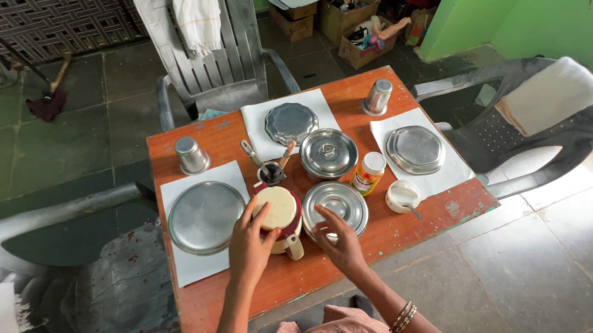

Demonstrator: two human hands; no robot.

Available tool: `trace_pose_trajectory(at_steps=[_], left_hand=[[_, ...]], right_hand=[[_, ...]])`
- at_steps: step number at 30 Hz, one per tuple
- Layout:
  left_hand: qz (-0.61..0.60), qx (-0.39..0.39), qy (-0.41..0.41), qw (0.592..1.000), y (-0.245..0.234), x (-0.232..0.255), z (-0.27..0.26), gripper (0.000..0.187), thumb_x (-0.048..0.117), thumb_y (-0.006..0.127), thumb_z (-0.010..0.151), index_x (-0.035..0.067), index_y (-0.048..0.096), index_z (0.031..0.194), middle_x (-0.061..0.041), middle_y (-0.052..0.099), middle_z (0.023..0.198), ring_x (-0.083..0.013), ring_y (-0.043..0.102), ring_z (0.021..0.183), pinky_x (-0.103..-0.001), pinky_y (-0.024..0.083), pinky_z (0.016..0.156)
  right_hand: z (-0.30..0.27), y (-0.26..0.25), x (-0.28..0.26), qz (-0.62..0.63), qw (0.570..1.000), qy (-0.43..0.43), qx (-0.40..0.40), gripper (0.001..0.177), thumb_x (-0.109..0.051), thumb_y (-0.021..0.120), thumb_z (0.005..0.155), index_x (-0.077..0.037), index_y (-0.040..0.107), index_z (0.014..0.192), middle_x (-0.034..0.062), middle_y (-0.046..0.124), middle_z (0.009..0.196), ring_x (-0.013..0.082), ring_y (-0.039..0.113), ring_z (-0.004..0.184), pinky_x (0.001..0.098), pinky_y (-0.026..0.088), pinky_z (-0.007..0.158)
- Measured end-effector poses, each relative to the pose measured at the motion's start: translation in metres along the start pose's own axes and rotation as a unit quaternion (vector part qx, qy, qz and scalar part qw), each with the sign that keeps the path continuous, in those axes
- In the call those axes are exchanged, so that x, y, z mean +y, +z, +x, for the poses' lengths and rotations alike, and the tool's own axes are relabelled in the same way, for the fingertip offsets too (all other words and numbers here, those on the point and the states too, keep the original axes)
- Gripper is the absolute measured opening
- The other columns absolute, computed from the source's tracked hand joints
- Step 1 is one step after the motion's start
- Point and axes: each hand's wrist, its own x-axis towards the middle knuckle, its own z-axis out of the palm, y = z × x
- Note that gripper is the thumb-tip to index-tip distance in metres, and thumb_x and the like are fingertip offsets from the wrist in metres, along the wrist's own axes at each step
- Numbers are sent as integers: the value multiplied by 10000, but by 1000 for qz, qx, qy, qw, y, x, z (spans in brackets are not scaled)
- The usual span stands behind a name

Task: The person arranges tableware on a dining table by handling and repositioning metal plates, bowls, containers, and a thermos on paper mats by hand.

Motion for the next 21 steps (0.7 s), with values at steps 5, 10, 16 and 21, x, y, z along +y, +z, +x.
trace_pose_trajectory(at_steps=[5, 10, 16, 21], left_hand=[[8, -25, -31, 999, 3, 11, 12, 597, 193, 792, 804, 111, 622, 1370, -67, 456, 1572, -342, 505, 1352, -451, 449, 1118], [93, 28, -7, 995, 22, 49, 23, 663, 236, 793, 788, 96, 585, 1402, -146, 380, 1568, -456, 303, 1445, -677, 239, 1129], [-2, 21, 52, 998, 75, 81, 34, 615, 219, 775, 856, 75, 569, 1416, -159, 392, 1620, -388, 358, 1479, -542, 310, 1206], [31, -91, 32, 995, 135, 100, 26, 709, 226, 821, 795, 61, 538, 1424, -160, 360, 1594, -427, 283, 1484, -533, 274, 1193]], right_hand=[[20, -37, 8, -5, 997, -65, 49, 475, 32, 646, 890, -65, 644, 1355, 104, 690, 1290, 143, 708, 907, 285, 587, 804], [44, -81, 18, -80, 987, -61, 126, 365, -7, 683, 906, -77, 705, 1264, 95, 718, 1241, 162, 690, 858, 289, 570, 759], [68, -133, 63, -197, 962, -109, 153, 474, -63, 729, 891, -108, 637, 1354, 136, 640, 1365, 324, 610, 1198, 405, 514, 956], [92, -148, 138, -180, 982, -12, 49, 997, -173, 873, 774, -77, 288, 1576, 245, 492, 1488, 411, 575, 1234, 473, 485, 987]])
